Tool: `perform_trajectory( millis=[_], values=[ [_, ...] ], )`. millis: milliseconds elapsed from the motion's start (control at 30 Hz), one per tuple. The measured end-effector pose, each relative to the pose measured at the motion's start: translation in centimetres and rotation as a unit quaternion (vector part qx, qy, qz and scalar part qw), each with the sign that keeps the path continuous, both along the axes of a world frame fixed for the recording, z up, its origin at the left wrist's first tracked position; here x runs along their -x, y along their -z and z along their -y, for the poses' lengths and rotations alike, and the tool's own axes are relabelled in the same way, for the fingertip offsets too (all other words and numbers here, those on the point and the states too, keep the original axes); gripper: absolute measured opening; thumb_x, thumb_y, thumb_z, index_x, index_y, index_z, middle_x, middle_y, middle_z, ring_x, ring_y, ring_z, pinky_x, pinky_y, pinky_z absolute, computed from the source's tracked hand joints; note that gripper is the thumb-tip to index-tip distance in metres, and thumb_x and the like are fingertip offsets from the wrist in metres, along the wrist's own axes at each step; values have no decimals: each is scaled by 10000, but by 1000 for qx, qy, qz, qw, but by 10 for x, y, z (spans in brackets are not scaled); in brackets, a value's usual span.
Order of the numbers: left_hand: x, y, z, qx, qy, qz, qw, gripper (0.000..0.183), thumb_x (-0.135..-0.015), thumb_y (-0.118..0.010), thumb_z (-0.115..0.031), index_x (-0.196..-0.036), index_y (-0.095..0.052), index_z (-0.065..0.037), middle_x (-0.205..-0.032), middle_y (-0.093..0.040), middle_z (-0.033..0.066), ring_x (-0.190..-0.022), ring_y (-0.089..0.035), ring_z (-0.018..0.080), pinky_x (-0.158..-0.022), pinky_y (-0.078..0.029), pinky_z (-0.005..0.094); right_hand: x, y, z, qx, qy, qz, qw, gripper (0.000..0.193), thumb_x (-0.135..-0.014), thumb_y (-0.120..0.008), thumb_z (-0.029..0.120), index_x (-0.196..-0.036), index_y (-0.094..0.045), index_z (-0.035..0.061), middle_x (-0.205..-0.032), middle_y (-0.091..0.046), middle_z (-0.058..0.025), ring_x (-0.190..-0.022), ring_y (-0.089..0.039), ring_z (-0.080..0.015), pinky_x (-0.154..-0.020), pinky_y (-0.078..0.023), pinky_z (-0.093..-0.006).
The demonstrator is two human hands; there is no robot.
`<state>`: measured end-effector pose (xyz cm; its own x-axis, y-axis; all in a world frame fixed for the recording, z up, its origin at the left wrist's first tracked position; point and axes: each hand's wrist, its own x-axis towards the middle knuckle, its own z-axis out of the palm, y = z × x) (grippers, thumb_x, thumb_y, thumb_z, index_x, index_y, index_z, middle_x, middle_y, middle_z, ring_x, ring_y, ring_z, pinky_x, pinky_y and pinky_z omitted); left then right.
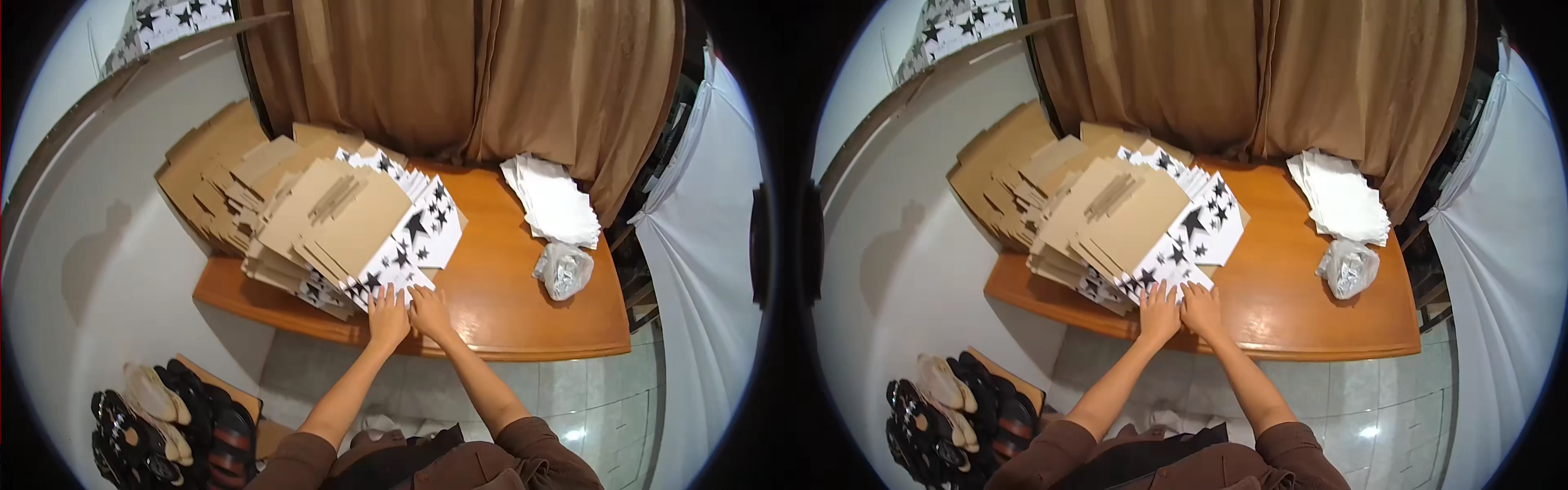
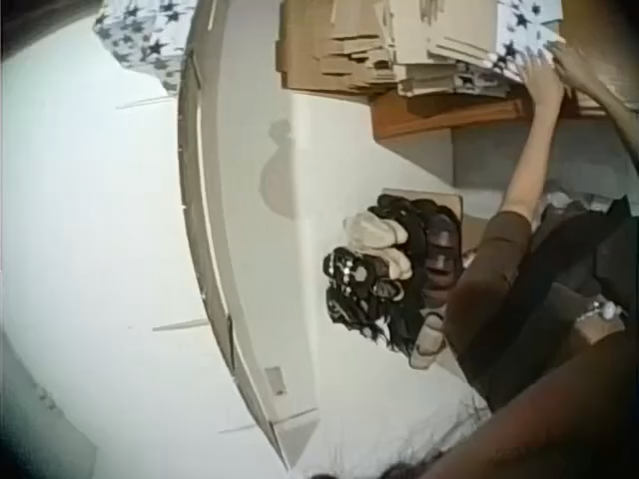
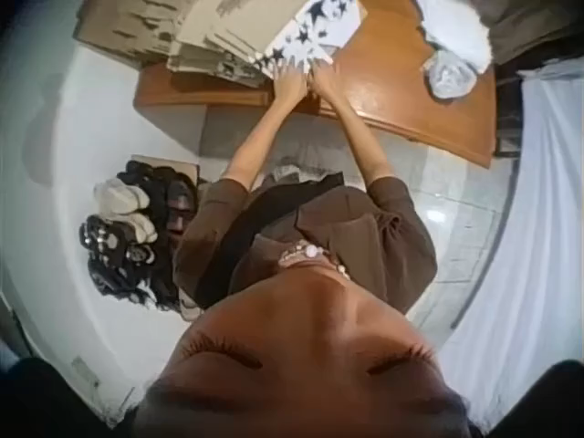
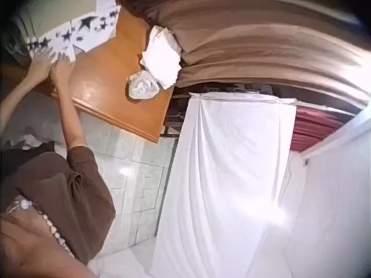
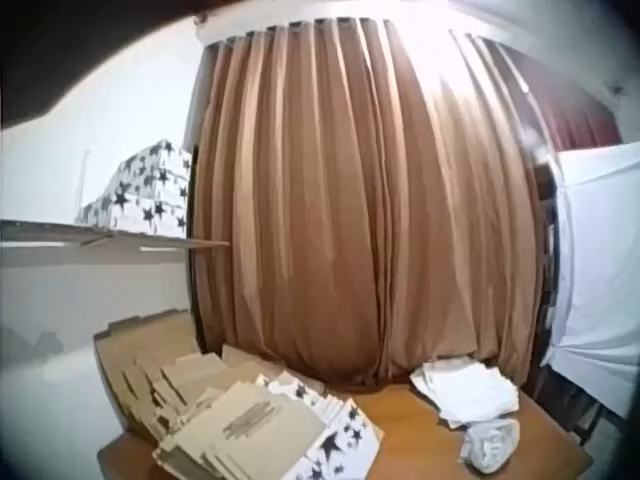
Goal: The recorder is shown folding cardboard shoe box blanks into completed boxes and stacking them.
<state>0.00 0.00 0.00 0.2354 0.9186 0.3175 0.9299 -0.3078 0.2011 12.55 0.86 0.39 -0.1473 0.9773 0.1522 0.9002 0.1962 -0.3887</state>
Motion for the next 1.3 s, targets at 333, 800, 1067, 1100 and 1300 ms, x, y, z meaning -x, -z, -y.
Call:
perform_trajectory(
  millis=[333, 800, 1067, 1100, 1300],
  values=[
    [-77, 45, 38, 31, 48, 47, 997, 498, -820, -529, -155, -1294, -446, -26, -1330, -410, 239, -1240, -386, 374, -1032, -279, 505, -74, 54, 39, -2, -33, -35, 999, 365, -868, -471, 181, -1187, -533, 17, -1216, -553, -145, -1092, -529, -311, -930, -402, -434],
    [-7, -1, -81, -69, -78, -16, 994, 647, -716, -628, -165, -1308, -418, -10, -1404, -291, 266, -1312, -275, 382, -1077, -168, 546, -71, 97, -95, 84, -14, -251, 964, 480, -827, -599, 206, -1214, -484, -55, -1113, -568, -256, -1030, -555, -365, -879, -440, -403],
    [-11, 1, -69, 6, -56, 21, 998, 646, -728, -570, -130, -1332, -377, -6, -1409, -252, 278, -1307, -249, 407, -1070, -162, 558, -90, 55, -88, 285, -21, -448, 847, 294, -866, -602, 208, -1004, -637, -49, -868, -656, -88, -765, -596, -150, -694, -463, -272],
    [-17, -2, -71, 5, -53, 21, 998, 646, -728, -570, -130, -1332, -377, -6, -1409, -252, 278, -1307, -249, 407, -1070, -162, 558, -99, 40, -84, 284, -19, -448, 848, 294, -866, -602, 208, -1004, -637, -49, -868, -656, -88, -765, -596, -150, -694, -463, -272],
    [-74, -28, -61, 45, 4, 121, 992, 771, -798, -608, -333, -1428, -254, -63, -1446, -131, 320, -1331, -107, 508, -1043, -109, 626, -174, -16, -74, 251, 19, -571, 782, 254, -839, -668, 218, -969, -656, 1, -852, -652, -50, -770, -582, -113, -706, -452, -245]
  ],
)
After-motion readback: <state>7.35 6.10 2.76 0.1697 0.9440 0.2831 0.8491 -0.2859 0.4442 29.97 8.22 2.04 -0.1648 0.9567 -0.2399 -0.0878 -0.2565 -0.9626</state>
